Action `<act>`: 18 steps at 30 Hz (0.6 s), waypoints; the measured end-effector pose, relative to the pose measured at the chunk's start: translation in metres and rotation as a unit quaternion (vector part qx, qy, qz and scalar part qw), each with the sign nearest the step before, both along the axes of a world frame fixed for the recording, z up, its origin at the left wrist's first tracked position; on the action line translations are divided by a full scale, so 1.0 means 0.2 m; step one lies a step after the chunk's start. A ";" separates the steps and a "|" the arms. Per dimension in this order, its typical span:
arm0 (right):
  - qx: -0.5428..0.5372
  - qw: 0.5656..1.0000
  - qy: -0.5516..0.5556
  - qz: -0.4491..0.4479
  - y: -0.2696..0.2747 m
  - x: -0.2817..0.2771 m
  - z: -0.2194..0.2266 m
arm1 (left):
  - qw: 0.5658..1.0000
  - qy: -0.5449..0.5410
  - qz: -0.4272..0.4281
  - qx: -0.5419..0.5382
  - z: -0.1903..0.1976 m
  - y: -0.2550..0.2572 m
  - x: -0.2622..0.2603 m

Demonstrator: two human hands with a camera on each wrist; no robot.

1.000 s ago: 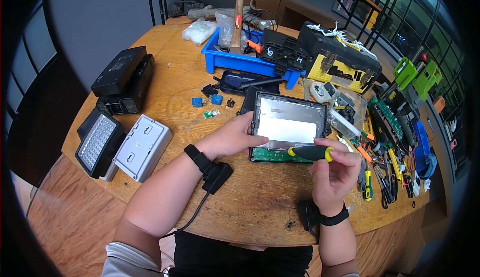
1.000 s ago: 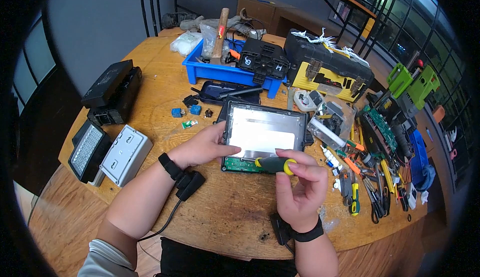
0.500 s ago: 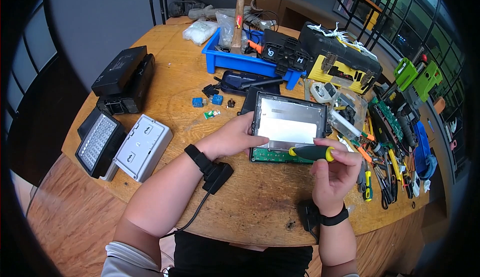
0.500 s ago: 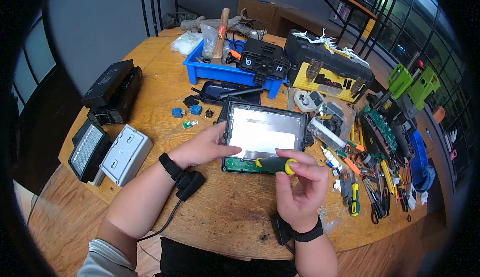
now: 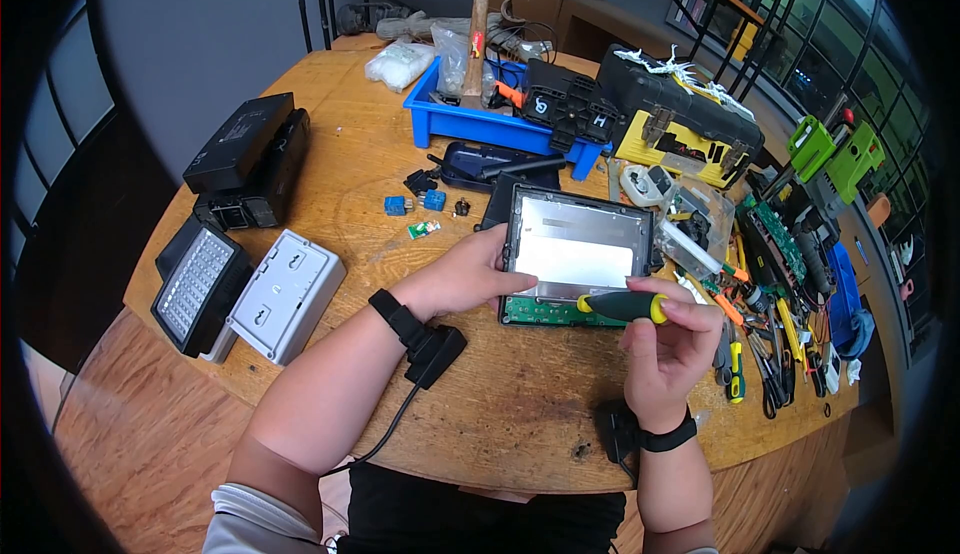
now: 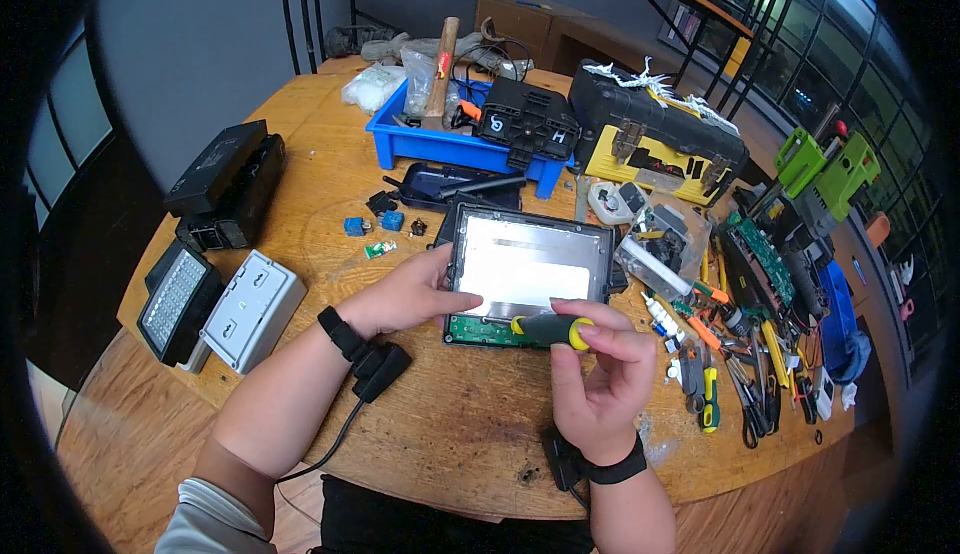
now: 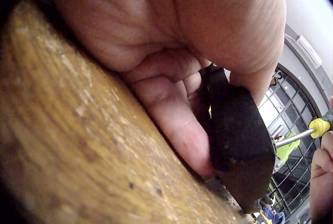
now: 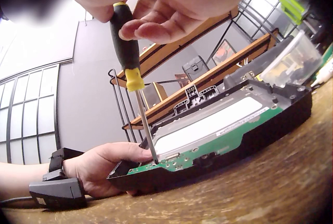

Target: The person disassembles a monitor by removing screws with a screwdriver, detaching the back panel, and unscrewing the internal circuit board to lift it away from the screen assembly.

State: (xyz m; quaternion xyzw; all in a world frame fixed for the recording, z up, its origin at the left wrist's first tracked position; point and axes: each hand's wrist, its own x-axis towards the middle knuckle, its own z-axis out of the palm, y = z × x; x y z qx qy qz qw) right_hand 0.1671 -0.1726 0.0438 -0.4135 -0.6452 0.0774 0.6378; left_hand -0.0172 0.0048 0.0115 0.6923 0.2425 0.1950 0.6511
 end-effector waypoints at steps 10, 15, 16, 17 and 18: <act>0.002 1.000 -0.003 -0.001 0.00 0.00 0.00 | 1.000 0.000 -0.002 0.002 0.01 0.00 0.00; 0.003 1.000 -0.005 -0.001 0.00 0.00 0.00 | 1.000 0.012 -0.001 0.005 0.02 -0.01 0.00; 0.002 1.000 -0.003 0.000 0.00 0.00 0.01 | 1.000 0.012 -0.001 0.005 0.02 -0.01 0.00; 0.001 1.000 -0.001 0.000 0.00 0.00 0.01 | 1.000 0.012 0.000 0.002 0.02 -0.01 0.00; 0.001 1.000 -0.002 0.000 0.00 0.00 0.01 | 1.000 0.011 0.001 -0.001 0.02 -0.01 0.00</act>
